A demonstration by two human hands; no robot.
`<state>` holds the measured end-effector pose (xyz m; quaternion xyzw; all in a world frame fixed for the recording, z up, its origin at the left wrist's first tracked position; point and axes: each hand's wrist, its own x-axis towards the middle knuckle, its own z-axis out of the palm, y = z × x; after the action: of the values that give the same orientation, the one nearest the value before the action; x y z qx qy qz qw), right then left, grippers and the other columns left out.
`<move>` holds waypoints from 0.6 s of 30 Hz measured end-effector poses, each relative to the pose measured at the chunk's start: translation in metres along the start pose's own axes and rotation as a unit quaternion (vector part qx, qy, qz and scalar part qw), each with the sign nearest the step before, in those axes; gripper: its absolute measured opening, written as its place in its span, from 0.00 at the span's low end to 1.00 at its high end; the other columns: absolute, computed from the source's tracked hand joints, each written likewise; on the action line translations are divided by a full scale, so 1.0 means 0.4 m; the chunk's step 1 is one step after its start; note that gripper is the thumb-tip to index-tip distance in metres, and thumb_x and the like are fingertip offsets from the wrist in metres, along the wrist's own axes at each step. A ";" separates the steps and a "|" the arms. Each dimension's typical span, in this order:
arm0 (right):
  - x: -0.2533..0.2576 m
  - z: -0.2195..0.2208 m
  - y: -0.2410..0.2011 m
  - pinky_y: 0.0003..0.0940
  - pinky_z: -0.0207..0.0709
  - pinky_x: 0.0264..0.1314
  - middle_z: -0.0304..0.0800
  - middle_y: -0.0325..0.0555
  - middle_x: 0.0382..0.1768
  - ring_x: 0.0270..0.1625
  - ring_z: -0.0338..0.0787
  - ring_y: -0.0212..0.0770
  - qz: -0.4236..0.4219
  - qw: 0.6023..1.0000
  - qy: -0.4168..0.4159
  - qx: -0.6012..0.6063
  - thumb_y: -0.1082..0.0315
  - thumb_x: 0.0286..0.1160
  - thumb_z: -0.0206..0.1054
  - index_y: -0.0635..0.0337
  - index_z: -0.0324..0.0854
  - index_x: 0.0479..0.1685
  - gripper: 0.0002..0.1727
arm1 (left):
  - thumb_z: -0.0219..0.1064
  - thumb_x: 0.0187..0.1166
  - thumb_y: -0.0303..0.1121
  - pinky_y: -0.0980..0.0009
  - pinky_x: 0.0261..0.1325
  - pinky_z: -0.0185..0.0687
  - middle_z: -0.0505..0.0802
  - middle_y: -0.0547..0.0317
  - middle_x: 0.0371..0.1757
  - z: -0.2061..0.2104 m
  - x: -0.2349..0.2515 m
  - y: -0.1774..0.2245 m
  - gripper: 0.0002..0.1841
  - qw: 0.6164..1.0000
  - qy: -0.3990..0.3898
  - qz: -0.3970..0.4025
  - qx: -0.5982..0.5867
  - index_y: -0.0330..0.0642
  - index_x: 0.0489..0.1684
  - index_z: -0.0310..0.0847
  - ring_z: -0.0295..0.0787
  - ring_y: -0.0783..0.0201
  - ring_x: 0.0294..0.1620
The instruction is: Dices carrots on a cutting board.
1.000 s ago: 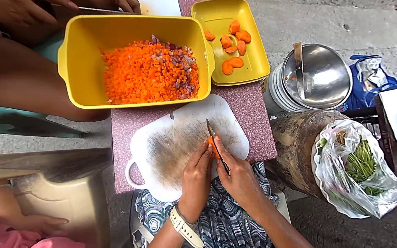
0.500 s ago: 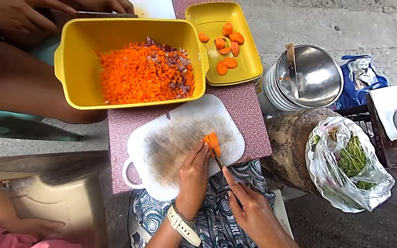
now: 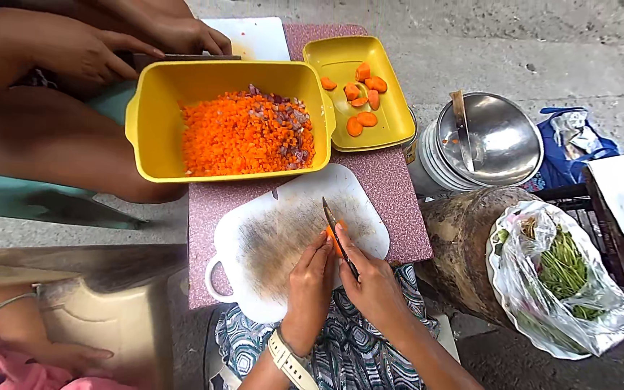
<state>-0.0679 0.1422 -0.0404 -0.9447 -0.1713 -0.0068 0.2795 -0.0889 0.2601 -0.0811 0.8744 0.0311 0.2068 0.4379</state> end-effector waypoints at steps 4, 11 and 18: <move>0.004 0.000 -0.005 0.36 0.84 0.27 0.94 0.53 0.37 0.23 0.88 0.44 0.003 1.000 -0.011 -0.016 0.71 0.75 0.59 0.62 0.77 0.80 0.30 | 0.69 0.77 0.25 0.72 0.63 0.87 0.96 0.42 0.57 0.001 -0.002 0.002 0.09 1.000 0.001 -0.002 0.001 0.32 0.45 0.94 0.96 0.57 0.59; -0.016 -0.026 -0.026 0.39 0.82 0.23 0.92 0.54 0.31 0.19 0.86 0.46 0.012 0.997 -0.058 -0.054 0.72 0.71 0.60 0.62 0.76 0.82 0.32 | 0.67 0.78 0.23 0.72 0.63 0.87 0.96 0.42 0.57 0.003 -0.004 -0.001 0.09 1.000 0.003 0.002 0.010 0.31 0.46 0.94 0.96 0.56 0.59; -0.077 -0.056 -0.019 0.36 0.78 0.17 0.87 0.47 0.26 0.16 0.83 0.43 0.000 0.993 -0.078 -0.093 0.70 0.70 0.59 0.60 0.77 0.81 0.32 | 0.69 0.77 0.24 0.72 0.62 0.88 0.96 0.43 0.56 0.009 -0.008 0.000 0.09 1.000 0.011 0.005 0.024 0.33 0.47 0.94 0.96 0.57 0.58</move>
<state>-0.0977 0.1265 -0.0206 -0.9642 -0.1916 0.0513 0.1760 -0.0905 0.2568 -0.0841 0.8824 0.0364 0.2179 0.4154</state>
